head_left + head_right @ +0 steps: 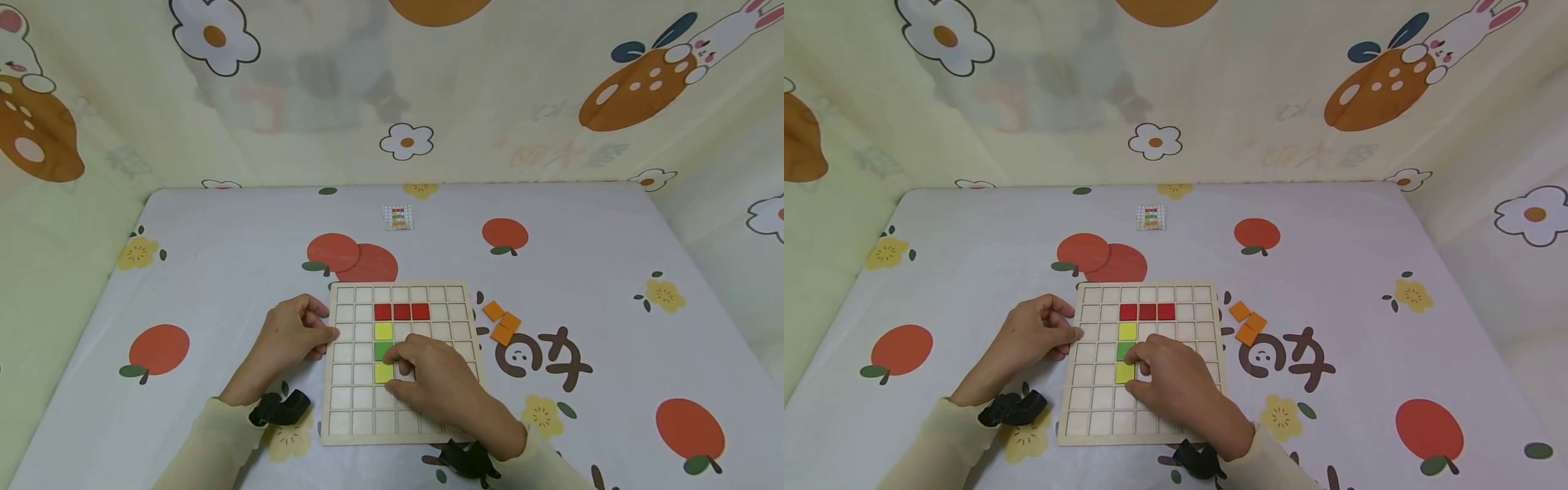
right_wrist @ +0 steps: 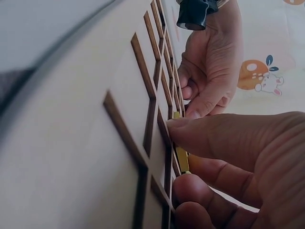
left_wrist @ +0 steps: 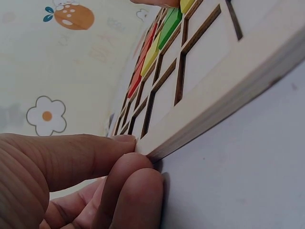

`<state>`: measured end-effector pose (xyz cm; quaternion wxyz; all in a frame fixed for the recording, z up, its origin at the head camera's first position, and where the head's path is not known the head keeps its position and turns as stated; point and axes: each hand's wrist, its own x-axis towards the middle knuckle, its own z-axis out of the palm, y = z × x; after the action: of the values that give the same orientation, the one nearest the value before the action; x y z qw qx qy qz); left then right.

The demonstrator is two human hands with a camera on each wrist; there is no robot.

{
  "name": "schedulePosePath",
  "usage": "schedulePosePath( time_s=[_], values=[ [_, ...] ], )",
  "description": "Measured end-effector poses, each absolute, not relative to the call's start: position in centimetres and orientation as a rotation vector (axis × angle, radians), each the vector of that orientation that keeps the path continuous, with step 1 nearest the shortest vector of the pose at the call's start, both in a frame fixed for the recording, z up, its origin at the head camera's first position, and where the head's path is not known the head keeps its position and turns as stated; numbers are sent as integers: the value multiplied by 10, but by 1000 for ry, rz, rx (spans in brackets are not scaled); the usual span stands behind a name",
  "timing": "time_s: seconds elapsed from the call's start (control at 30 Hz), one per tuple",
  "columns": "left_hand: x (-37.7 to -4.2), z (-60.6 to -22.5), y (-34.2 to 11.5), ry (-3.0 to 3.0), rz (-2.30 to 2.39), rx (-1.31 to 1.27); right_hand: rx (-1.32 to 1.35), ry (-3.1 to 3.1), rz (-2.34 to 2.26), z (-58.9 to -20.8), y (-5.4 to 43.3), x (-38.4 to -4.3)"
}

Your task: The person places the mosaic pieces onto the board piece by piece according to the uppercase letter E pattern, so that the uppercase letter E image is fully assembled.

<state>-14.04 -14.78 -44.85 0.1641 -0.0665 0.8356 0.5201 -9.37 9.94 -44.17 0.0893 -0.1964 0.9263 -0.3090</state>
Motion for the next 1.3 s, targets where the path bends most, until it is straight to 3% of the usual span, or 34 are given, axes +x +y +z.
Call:
schedulePosePath(
  time_s=[0.67,1.07,1.3],
  values=[
    [-134,-447,-150,2392,1446,-258,-634,2596,-1077,-428,119,-107],
    [-135,-446,-148,2412,1434,-226,-209,2811,-1079,-417,214,-146],
    [-137,-445,-143,2399,1448,-213,-84,2824,-900,-423,236,-151]
  ],
)
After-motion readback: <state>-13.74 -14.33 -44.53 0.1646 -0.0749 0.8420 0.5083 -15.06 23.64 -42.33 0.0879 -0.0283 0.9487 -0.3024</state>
